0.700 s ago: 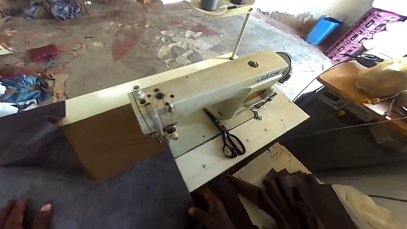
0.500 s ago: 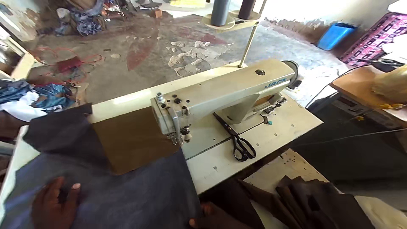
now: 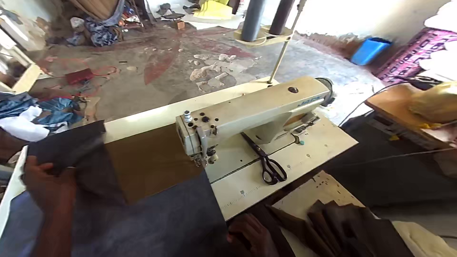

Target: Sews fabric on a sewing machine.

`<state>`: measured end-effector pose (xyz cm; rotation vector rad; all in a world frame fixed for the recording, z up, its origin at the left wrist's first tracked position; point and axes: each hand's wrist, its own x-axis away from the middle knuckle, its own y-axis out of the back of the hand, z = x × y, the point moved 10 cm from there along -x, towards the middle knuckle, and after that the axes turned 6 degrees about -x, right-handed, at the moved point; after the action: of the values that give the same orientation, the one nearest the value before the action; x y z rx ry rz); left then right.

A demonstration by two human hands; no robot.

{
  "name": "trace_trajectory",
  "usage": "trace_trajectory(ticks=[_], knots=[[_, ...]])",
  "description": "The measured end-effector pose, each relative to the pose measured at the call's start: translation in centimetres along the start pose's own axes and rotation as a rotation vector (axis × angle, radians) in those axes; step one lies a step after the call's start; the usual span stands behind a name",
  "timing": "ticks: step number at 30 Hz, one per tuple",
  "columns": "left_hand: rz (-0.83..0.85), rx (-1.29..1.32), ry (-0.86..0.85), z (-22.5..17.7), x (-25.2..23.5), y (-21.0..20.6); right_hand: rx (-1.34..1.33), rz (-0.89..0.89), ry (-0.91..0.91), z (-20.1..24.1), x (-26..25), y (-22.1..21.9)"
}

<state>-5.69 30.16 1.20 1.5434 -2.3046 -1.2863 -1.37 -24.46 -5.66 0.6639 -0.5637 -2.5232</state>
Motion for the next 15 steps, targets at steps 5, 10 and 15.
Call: trace_trajectory(ticks=[5,10,15], knots=[[-0.138,0.108,-0.532,-14.7,12.8,6.3,0.188,0.185,0.169,0.4,-1.0,-3.7],[0.019,-0.135,-0.600,-11.8,23.0,2.4,0.170,0.256,0.193,0.5,-1.7,-3.6],[0.208,-0.245,-0.400,-4.7,18.6,-1.4,0.163,0.382,0.216,0.6,-2.2,-3.6]])
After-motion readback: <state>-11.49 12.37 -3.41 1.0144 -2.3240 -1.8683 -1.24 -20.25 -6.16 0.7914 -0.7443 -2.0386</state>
